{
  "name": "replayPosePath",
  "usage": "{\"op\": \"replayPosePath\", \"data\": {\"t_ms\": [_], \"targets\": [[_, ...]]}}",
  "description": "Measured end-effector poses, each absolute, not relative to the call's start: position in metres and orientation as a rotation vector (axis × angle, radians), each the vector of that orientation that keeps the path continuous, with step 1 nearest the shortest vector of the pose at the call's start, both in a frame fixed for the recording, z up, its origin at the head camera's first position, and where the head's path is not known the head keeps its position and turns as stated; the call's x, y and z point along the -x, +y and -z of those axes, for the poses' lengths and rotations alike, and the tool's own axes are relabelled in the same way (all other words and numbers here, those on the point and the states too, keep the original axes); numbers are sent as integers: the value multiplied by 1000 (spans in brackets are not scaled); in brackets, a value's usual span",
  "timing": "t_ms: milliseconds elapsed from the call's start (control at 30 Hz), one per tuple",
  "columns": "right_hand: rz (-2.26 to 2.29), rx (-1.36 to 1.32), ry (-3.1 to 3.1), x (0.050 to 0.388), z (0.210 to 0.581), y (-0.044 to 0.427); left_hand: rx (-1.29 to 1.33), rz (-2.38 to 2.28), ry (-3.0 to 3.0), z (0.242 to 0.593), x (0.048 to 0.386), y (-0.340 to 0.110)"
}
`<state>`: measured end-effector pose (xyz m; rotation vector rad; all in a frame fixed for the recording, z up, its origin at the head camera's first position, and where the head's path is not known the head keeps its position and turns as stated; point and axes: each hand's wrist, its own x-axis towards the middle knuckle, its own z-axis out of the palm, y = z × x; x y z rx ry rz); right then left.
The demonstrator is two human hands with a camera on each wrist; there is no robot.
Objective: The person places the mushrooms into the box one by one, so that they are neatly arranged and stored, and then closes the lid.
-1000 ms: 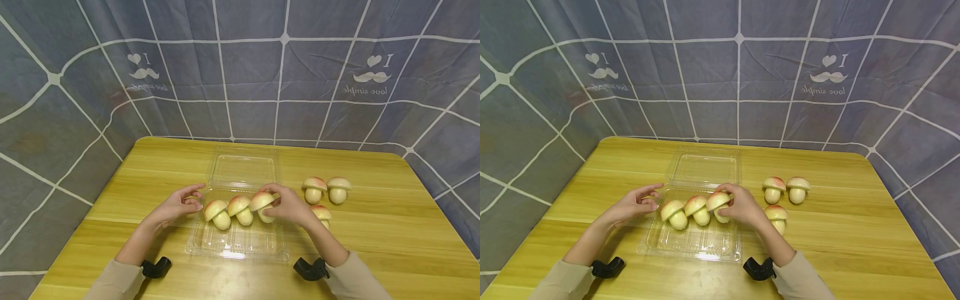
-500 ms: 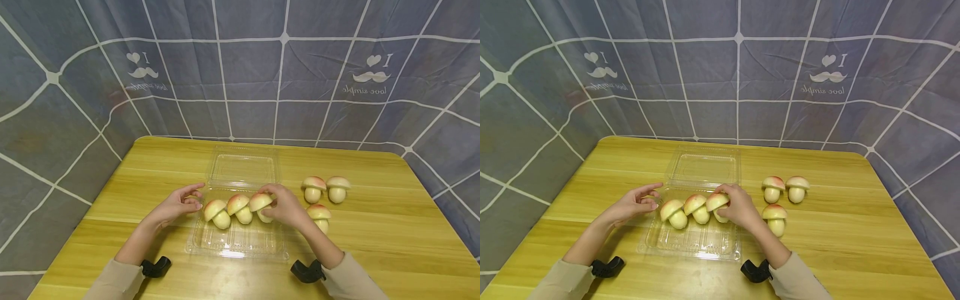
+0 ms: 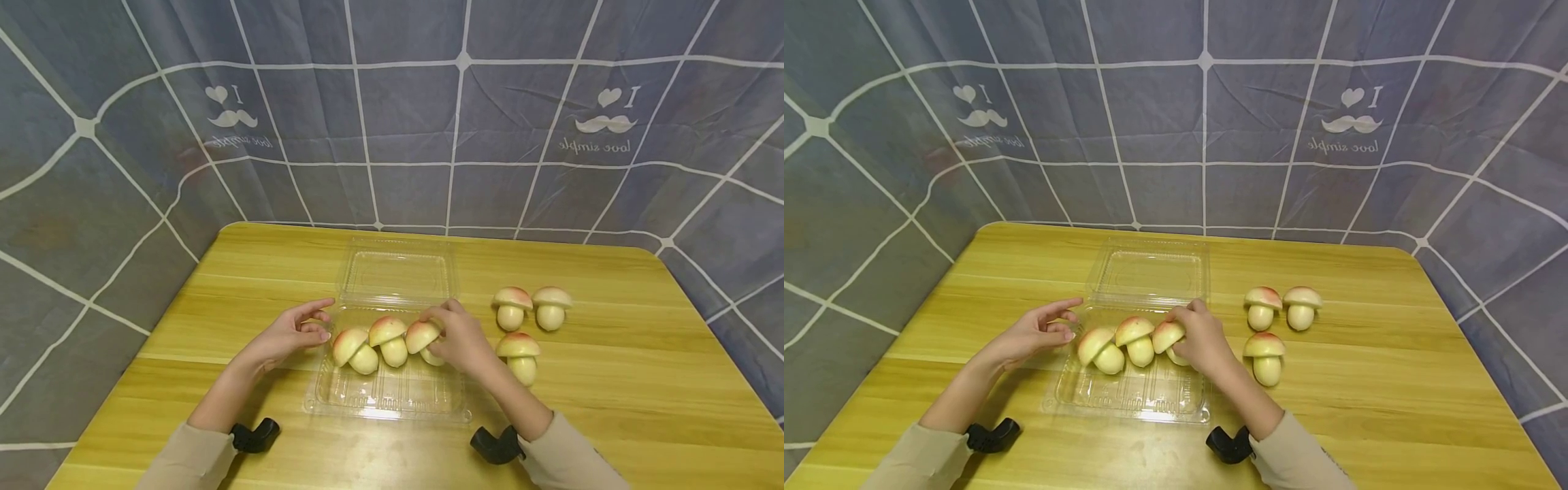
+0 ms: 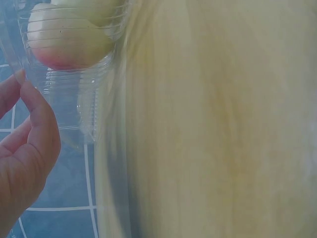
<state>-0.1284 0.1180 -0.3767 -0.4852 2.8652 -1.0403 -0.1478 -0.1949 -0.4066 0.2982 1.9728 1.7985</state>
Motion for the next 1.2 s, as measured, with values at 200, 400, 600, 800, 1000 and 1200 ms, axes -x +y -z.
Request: {"op": "replayPosePath", "data": {"t_ms": [200, 400, 600, 800, 1000, 1200], "targets": [[1058, 490, 2838, 129, 376, 121, -296, -1802, 1970, 407, 147, -194], [1141, 502, 2748, 131, 375, 129, -296, -1805, 1976, 407, 145, -194], [1273, 464, 2601, 135, 368, 139, -313, -1801, 1986, 407, 146, -195], [1377, 497, 2470, 138, 357, 148, -316, -1794, 1996, 409, 147, -196], [1406, 673, 2370, 146, 345, 148, -325, -1798, 1990, 408, 148, -196], [1486, 675, 2238, 155, 336, 138, -327, -1800, 1987, 407, 147, -196]]}}
